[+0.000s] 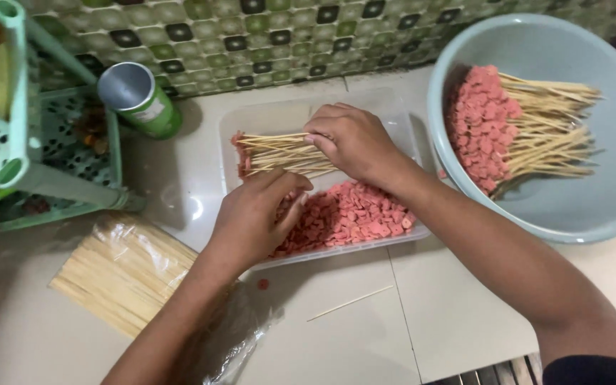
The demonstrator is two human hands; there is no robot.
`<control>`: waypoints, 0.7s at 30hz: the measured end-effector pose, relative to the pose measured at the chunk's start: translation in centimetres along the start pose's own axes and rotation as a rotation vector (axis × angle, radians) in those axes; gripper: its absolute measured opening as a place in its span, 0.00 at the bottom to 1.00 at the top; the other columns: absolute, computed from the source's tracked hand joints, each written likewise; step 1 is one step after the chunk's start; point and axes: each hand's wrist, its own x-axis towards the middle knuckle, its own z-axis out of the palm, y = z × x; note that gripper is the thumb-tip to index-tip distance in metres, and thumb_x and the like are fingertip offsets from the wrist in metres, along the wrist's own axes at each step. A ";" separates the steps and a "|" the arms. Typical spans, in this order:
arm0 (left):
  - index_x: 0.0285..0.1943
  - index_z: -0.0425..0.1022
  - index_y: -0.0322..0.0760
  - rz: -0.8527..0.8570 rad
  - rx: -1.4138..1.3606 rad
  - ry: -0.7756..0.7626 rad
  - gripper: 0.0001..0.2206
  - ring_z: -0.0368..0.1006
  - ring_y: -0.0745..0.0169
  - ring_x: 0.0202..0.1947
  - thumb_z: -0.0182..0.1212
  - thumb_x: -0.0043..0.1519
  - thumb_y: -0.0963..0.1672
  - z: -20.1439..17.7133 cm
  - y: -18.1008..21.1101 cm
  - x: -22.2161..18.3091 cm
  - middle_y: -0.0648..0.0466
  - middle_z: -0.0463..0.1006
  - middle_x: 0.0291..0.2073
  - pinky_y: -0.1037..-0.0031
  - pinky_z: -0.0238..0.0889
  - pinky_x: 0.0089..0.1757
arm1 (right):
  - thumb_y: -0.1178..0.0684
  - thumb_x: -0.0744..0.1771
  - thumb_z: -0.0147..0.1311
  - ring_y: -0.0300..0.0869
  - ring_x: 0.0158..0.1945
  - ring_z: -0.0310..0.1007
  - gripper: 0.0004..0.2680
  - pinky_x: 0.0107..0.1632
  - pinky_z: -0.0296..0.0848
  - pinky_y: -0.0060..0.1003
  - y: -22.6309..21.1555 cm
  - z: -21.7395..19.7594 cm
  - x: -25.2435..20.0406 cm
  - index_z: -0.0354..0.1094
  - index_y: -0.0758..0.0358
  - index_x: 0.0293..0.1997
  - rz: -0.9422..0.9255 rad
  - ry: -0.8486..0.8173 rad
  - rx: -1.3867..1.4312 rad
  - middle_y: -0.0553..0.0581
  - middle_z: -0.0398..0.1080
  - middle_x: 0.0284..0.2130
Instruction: Skewering small pink food items onto wooden sticks and organizing them in a plastic container.
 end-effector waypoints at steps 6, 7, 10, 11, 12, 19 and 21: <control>0.53 0.74 0.45 0.004 0.060 -0.284 0.10 0.78 0.35 0.40 0.58 0.64 0.44 0.1 1.2 1.4 0.47 0.79 0.41 0.48 0.73 0.38 | 0.53 0.72 0.51 0.51 0.40 0.78 0.06 0.45 0.76 0.42 -2.9 -4.4 -5.1 0.76 0.50 0.48 0.073 0.076 0.174 0.52 0.75 0.31; 0.53 0.74 0.45 0.006 0.056 -0.294 0.10 0.78 0.35 0.40 0.58 0.64 0.44 0.4 1.5 1.7 0.47 0.79 0.41 0.48 0.73 0.38 | 0.53 0.72 0.51 0.51 0.40 0.78 0.06 0.45 0.76 0.42 -3.2 -4.9 -6.0 0.76 0.50 0.48 0.083 0.077 0.177 0.52 0.75 0.31; 0.51 0.76 0.44 0.068 0.117 -0.346 0.10 0.78 0.34 0.42 0.60 0.63 0.46 2.0 2.0 2.6 0.47 0.80 0.44 0.46 0.73 0.39 | 0.51 0.72 0.51 0.49 0.35 0.79 0.07 0.42 0.77 0.43 -3.9 -5.6 -8.1 0.77 0.50 0.49 0.164 0.107 0.224 0.50 0.76 0.25; 0.52 0.76 0.48 0.096 0.181 -0.374 0.10 0.79 0.38 0.42 0.60 0.63 0.47 3.1 2.0 2.9 0.50 0.79 0.44 0.48 0.74 0.38 | 0.52 0.72 0.49 0.45 0.29 0.74 0.07 0.39 0.75 0.41 -3.9 -5.3 -8.7 0.76 0.53 0.47 0.191 0.117 0.302 0.50 0.74 0.23; 0.53 0.76 0.52 0.125 0.246 -0.400 0.10 0.79 0.43 0.42 0.60 0.63 0.47 4.0 1.9 3.2 0.53 0.79 0.44 0.51 0.75 0.37 | 0.54 0.73 0.46 0.40 0.24 0.69 0.08 0.36 0.73 0.38 -3.9 -5.1 -9.1 0.76 0.55 0.45 0.217 0.126 0.379 0.50 0.73 0.20; 0.57 0.78 0.47 0.252 0.232 -0.460 0.15 0.79 0.41 0.46 0.65 0.60 0.43 4.9 4.4 4.7 0.48 0.80 0.48 0.51 0.75 0.39 | 0.56 0.72 0.46 0.39 0.23 0.64 0.08 0.33 0.72 0.36 -3.8 -4.4 -10.6 0.76 0.59 0.47 0.278 0.179 0.478 0.51 0.71 0.19; 0.57 0.77 0.45 0.251 0.167 -0.516 0.16 0.78 0.38 0.46 0.66 0.59 0.42 4.7 4.5 5.0 0.45 0.79 0.48 0.49 0.75 0.40 | 0.56 0.72 0.48 0.37 0.23 0.64 0.08 0.34 0.71 0.32 -3.7 -4.6 -10.8 0.76 0.60 0.48 0.272 0.253 0.480 0.50 0.70 0.19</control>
